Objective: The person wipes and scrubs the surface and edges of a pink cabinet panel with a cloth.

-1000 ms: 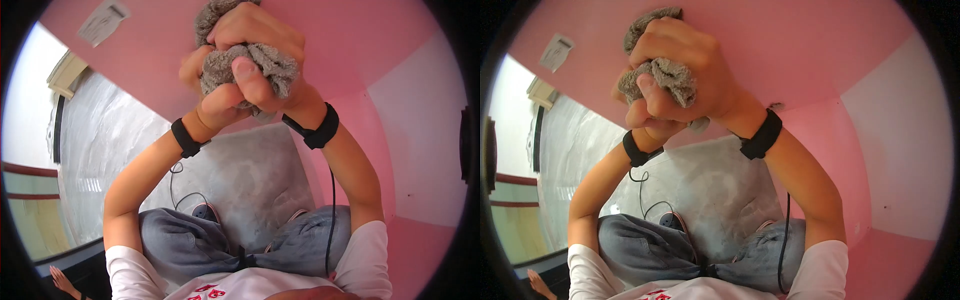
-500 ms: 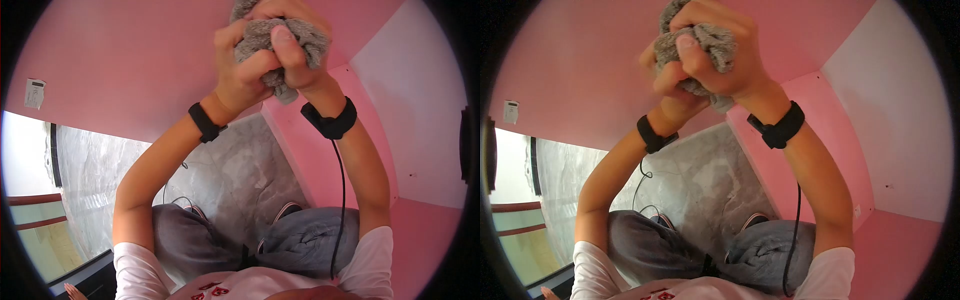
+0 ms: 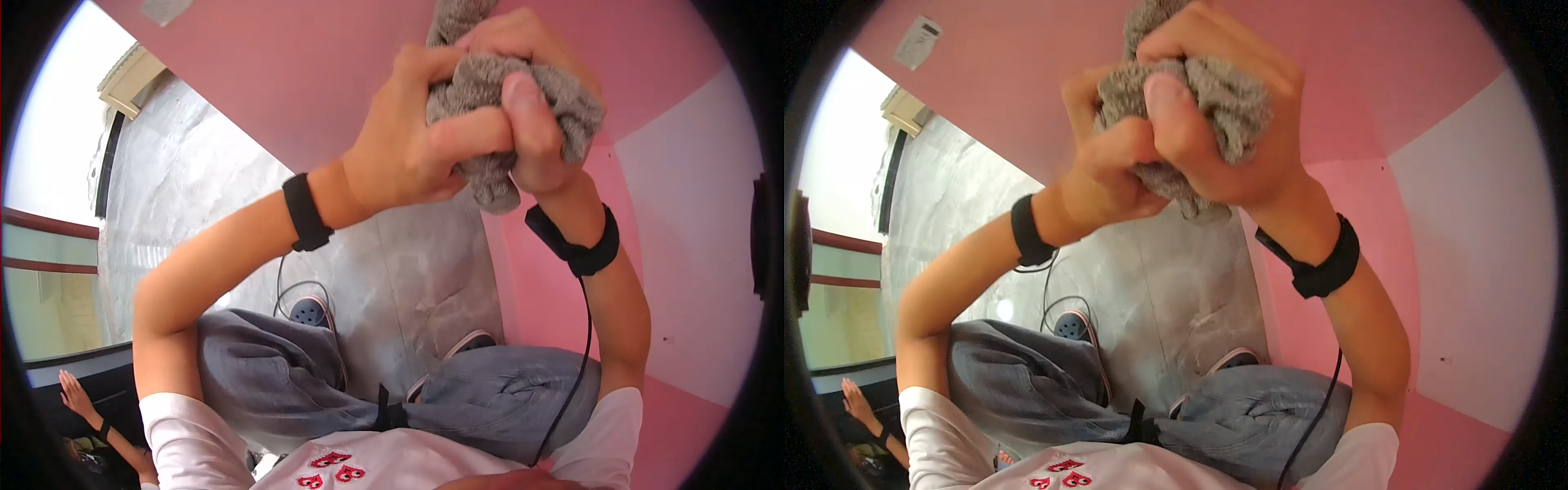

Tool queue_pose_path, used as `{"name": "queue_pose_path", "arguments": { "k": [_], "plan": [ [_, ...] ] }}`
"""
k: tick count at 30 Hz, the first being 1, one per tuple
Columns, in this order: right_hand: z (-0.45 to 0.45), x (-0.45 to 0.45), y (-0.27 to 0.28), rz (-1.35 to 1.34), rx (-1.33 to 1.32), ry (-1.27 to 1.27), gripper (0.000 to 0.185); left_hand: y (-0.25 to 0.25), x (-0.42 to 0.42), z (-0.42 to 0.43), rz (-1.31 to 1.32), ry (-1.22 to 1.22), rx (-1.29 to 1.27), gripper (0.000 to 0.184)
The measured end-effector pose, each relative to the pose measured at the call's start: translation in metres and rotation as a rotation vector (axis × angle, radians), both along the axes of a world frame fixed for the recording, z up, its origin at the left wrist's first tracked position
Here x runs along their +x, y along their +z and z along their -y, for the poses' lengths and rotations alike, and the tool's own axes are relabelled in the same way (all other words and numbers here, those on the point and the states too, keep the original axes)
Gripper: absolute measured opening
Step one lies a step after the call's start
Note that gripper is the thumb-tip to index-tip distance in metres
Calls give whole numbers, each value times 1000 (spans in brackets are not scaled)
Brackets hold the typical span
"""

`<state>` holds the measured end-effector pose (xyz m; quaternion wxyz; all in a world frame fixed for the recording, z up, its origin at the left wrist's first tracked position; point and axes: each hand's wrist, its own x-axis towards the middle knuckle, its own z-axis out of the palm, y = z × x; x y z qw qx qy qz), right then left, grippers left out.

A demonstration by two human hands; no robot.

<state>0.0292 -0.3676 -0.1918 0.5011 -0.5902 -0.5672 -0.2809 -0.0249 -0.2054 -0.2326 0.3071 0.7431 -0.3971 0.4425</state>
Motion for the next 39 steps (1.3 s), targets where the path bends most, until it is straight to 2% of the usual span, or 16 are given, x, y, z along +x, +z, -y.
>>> {"name": "queue_pose_path", "arguments": {
  "k": [1,2,3,4,7,11,13,14,16,25,32,39],
  "plan": [
    [-5,-8,6,-9,-31,-94,30,-3,0,3,45,33,-67,54],
    [-8,-6,5,8,-26,-96,30,-4,2,5,82,65,-133,56],
    [-11,-6,5,-92,39,-82,23,-2,0,1,5,64,-78,64],
    [-14,-6,6,-194,100,-64,16,0,1,2,20,64,-81,64],
    [-23,-7,16,-208,74,-55,17,6,3,-4,13,-14,-192,75],
    [-42,-8,36,-85,12,-65,17,14,7,-17,106,-7,-273,74],
    [-56,-14,42,-250,-26,-108,34,20,11,-25,173,16,-348,74],
    [-67,-13,42,-246,-30,-107,34,20,9,-34,178,18,-352,74],
    [-84,-8,41,-225,138,-65,17,23,6,-47,93,64,-275,69],
    [-119,-7,37,75,49,-214,12,-3,15,-88,157,114,-281,55],
    [-127,-9,34,43,31,-236,11,-5,20,-98,157,140,-259,51],
    [-126,-10,31,44,53,-265,10,-4,24,-101,156,101,-238,55]
  ]
}}
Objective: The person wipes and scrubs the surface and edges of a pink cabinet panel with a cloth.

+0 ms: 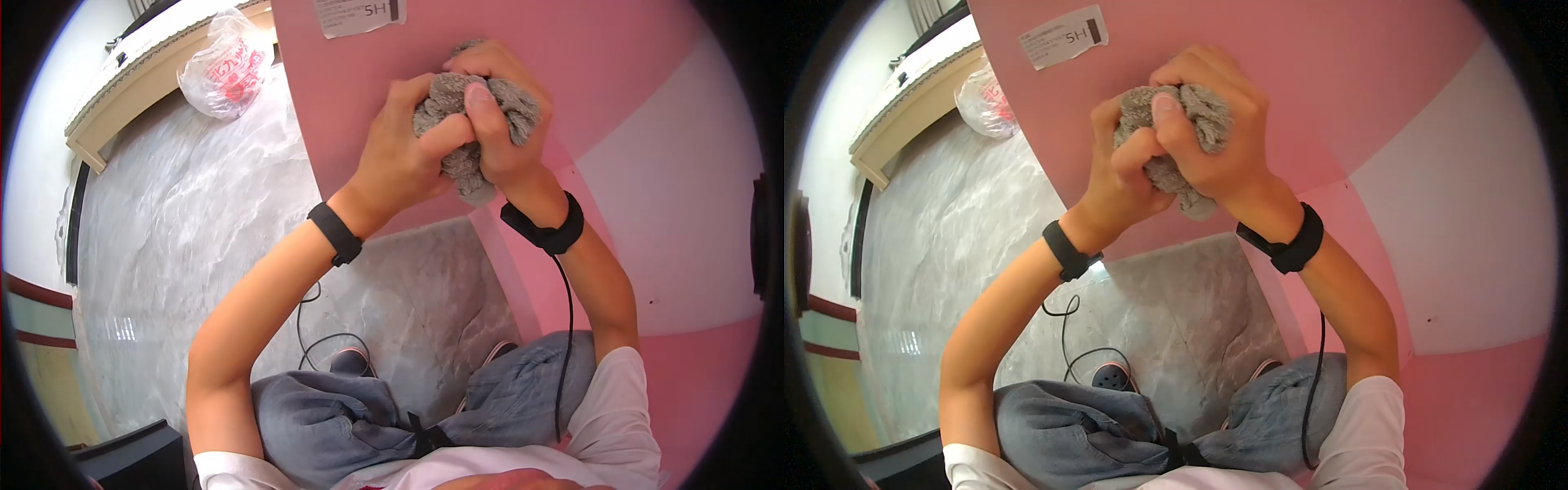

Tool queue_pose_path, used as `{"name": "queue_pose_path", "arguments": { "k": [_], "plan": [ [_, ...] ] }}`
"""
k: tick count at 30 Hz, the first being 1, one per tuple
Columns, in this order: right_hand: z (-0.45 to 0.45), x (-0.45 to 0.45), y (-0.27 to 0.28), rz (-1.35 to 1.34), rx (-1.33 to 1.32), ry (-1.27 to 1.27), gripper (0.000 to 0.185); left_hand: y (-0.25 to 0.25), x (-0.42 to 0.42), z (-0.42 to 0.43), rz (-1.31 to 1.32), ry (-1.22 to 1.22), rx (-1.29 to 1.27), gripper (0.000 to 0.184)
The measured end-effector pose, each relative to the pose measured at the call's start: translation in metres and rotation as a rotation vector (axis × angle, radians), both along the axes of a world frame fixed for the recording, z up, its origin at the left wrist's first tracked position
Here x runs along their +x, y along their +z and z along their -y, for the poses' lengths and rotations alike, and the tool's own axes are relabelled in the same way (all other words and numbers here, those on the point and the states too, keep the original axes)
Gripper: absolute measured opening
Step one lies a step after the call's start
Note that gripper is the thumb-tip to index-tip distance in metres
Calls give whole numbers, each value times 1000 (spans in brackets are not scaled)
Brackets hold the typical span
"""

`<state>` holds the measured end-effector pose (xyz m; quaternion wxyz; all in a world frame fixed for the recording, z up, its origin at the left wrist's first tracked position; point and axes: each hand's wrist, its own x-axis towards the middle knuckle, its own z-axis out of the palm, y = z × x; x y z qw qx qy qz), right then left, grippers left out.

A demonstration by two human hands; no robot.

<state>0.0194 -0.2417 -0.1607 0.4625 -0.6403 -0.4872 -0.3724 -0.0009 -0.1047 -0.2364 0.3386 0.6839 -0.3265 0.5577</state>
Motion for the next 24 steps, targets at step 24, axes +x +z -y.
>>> {"name": "queue_pose_path", "arguments": {
  "k": [24],
  "plan": [
    [27,-30,7,-189,63,-35,15,7,10,33,52,-146,-7,44]
  ]
}}
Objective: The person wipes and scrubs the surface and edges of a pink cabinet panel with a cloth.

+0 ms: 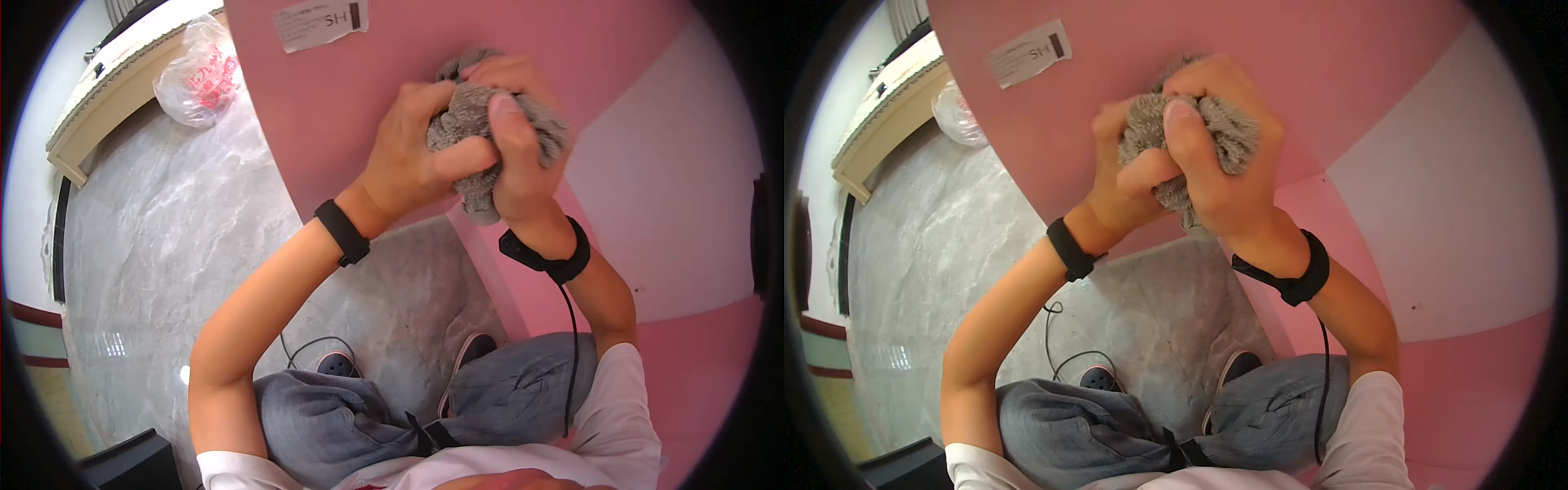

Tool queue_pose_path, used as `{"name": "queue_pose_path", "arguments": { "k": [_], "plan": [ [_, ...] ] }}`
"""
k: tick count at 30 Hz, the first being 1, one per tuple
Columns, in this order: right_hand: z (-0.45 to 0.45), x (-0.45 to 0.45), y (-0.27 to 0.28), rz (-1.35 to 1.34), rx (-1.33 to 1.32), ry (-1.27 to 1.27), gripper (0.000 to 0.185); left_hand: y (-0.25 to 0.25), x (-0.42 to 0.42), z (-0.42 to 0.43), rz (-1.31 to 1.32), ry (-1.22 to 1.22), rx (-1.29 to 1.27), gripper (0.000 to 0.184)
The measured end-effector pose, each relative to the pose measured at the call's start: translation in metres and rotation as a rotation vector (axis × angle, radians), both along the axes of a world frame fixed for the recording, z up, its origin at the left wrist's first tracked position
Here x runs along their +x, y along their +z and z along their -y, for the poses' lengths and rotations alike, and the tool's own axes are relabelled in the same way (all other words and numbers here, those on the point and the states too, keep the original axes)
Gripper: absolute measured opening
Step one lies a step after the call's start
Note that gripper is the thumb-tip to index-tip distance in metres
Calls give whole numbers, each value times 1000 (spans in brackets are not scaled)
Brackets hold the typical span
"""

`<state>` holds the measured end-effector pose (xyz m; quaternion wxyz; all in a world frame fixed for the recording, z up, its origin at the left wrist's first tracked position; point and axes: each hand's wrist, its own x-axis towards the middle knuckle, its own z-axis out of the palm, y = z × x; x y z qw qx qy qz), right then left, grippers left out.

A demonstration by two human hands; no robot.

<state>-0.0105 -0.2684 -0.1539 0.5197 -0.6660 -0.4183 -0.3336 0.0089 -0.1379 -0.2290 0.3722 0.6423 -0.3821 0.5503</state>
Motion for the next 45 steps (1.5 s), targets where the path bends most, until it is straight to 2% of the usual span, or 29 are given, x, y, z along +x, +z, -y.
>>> {"name": "queue_pose_path", "arguments": {
  "k": [1,4,8,11,13,14,16,17,19,21,23,25,27,28,31,34,37,40,42,43,45],
  "plan": [
    [2,-2,5,84,31,45,15,5,1,3,104,-29,-25,42],
    [16,28,-1,106,40,60,21,17,-5,11,11,47,-3,40],
    [45,57,-54,136,-10,10,24,-34,29,25,74,128,103,41],
    [52,48,-63,106,-62,-18,21,-53,21,29,-53,102,221,42],
    [48,38,-57,62,-63,-17,19,-53,15,39,-276,-115,61,40],
    [45,29,-49,31,-34,12,18,-48,15,39,-273,-109,65,40],
    [38,25,-28,-14,6,38,17,-28,12,37,-191,-248,-32,32],
    [36,27,-17,67,30,90,16,-15,12,38,-197,-248,-28,32],
    [40,32,-9,144,55,135,16,7,20,42,163,-43,-70,25],
    [45,35,-6,93,-16,89,26,2,27,52,143,-46,-106,24],
    [53,42,-10,166,-62,56,26,-4,31,59,125,-48,-145,24],
    [65,52,-22,237,-109,18,26,-14,28,67,109,23,-128,25],
    [78,60,-41,310,-63,7,20,-28,31,73,38,-54,-71,27],
    [85,63,-50,313,-67,0,20,-35,34,76,-33,-121,-13,29],
    [104,70,-73,291,-79,-79,21,-57,39,90,-54,-117,42,34],
    [116,73,-83,269,-110,-104,21,-84,43,108,-128,-98,-52,44],
    [121,74,-82,253,-147,-125,19,-92,45,113,-194,-46,1,50],
    [114,69,-76,170,-114,-128,17,-69,30,111,-344,-90,-1,57],
    [105,62,-75,-166,39,-104,20,-61,26,107,-350,-106,-17,60],
    [100,58,-73,-171,45,-95,20,-57,25,106,-346,-133,-46,64],
    [88,51,-67,-353,242,-87,24,-50,19,102,-361,-169,-56,67]
  ]
}}
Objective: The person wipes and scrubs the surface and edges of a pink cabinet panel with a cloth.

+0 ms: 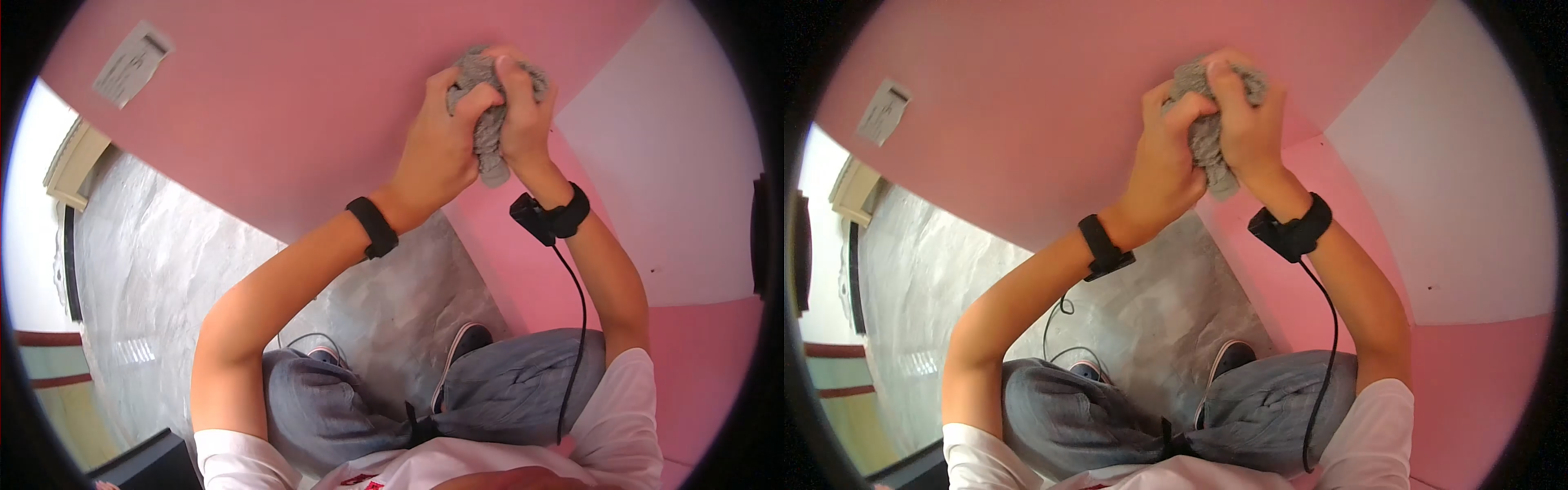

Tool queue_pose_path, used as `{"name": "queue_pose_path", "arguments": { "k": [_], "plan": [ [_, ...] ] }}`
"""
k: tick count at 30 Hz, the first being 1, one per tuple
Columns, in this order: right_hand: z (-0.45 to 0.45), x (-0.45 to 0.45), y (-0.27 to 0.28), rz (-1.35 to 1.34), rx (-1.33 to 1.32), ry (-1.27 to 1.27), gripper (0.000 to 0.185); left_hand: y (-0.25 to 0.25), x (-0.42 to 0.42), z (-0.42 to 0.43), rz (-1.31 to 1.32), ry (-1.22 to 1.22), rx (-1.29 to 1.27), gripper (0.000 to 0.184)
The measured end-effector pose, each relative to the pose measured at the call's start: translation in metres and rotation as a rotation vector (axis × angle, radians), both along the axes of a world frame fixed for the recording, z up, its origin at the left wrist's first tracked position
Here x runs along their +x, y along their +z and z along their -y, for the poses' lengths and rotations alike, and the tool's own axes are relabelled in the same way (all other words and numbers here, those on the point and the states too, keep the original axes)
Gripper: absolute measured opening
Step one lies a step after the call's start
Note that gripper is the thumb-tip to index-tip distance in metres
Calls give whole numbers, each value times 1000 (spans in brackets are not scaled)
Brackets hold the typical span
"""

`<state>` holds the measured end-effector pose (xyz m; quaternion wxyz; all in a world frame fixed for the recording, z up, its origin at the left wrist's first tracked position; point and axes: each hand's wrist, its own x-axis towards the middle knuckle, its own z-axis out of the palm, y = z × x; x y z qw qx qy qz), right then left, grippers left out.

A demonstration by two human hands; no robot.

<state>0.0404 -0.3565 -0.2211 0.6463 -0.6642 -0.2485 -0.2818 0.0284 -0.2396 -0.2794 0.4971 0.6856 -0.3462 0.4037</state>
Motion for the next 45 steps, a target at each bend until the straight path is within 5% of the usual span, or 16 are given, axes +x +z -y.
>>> {"name": "queue_pose_path", "arguments": {
  "k": [4,16,20,22,25,28,33,35,39,45],
  "plan": [
    [-20,-11,14,-23,32,13,25,10,-14,-15,-6,26,-39,70],
    [-128,-25,57,464,-161,352,25,34,-54,-120,295,425,-46,55],
    [-168,-36,59,438,-27,581,15,7,-62,-151,447,336,-146,48],
    [-184,-39,62,493,-80,635,14,-81,-59,-191,172,477,132,47],
    [-196,-39,61,634,-153,452,19,-61,-75,-214,100,384,409,50],
    [-183,-30,57,639,-235,412,20,-14,-86,-177,12,361,230,51],
    [-136,-10,55,694,-178,396,17,-35,-47,-141,78,287,214,64],
    [-115,-4,58,681,-210,354,17,-41,-32,-112,163,313,-59,67],
    [-76,11,60,753,-108,290,19,-5,-33,-74,-107,163,110,65],
    [-12,29,55,771,-156,178,10,-11,4,-10,181,165,-63,52]
  ]
}}
